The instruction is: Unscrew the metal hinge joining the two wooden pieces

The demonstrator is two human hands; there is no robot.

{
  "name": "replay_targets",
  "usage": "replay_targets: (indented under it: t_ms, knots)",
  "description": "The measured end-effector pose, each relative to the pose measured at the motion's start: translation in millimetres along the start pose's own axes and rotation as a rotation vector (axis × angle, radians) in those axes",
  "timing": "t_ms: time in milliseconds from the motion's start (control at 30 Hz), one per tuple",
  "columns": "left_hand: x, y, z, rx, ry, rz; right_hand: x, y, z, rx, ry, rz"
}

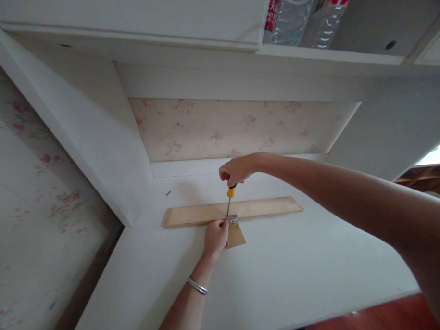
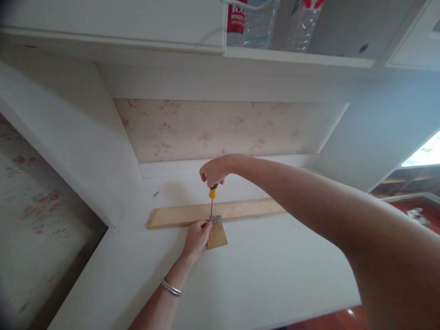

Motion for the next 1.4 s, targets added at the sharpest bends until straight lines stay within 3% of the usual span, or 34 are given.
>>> replay_targets:
  t_ms: [100, 267, 467, 633, 833, 1000, 1067, 1200, 1300, 1400]
  knots:
    - [0.5, 0.1, -0.2, 0.012, 0.007, 0.002, 1.2, -1.7, -1.3, -0.052, 0.058, -0.121]
    - [0.5, 0.5, -0.6, -0.004, 0.016, 0.012, 2.4, 8.9, -0.3, 0.014, 0.004, 0.160]
    - [0.3, -0.1, -1.1, -0.009, 0.012, 0.002, 3.3, -0.2, -1.3, -0.044, 0.078, -0.098]
    - [0.4, 0.6, 0.0, -0.012, 0.001, 0.007, 3.0, 7.2, 1.0, -0.018, 0.009, 0.181]
    - [-0.1, 1.9, -0.8, 0.028, -0.007, -0.005, -0.9, -3.3, -2.0, -0.050, 0.066, -0.076]
    - [-0.1, 1.1, -0.6, 0.080, -0.030, 0.009, -0.6, 3.4, -0.3, 0.033, 0.021, 0.146]
    - [-1.2, 2.4, -1.6, 0.146, -0.028, 0.020, 0.2, 1.9, -0.4, 0.015, 0.030, 0.082]
    - [-11.0, 17.3, -16.9, 0.513, 0.246, 0.173, -1.5, -3.9, -1.4, -0.011, 0.079, -0.089]
    - [-22.1, 30.3, -28.7, 0.707, 0.404, 0.291, -3.6, 0.4, 1.4, 0.067, 0.013, 0.070]
    - [-27.6, 37.2, -35.0, 0.810, 0.423, 0.416, -4.3, 4.0, 1.8, 0.055, 0.015, 0.153]
Point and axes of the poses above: each hand's wrist, its own x-axis towards the middle knuckle, its own z-axis out of the palm, y = z × x, the point moved 4 cm from there along x, towards the middle knuckle, and after that the axes turned 12 degrees about x, right-handed, at the moved point
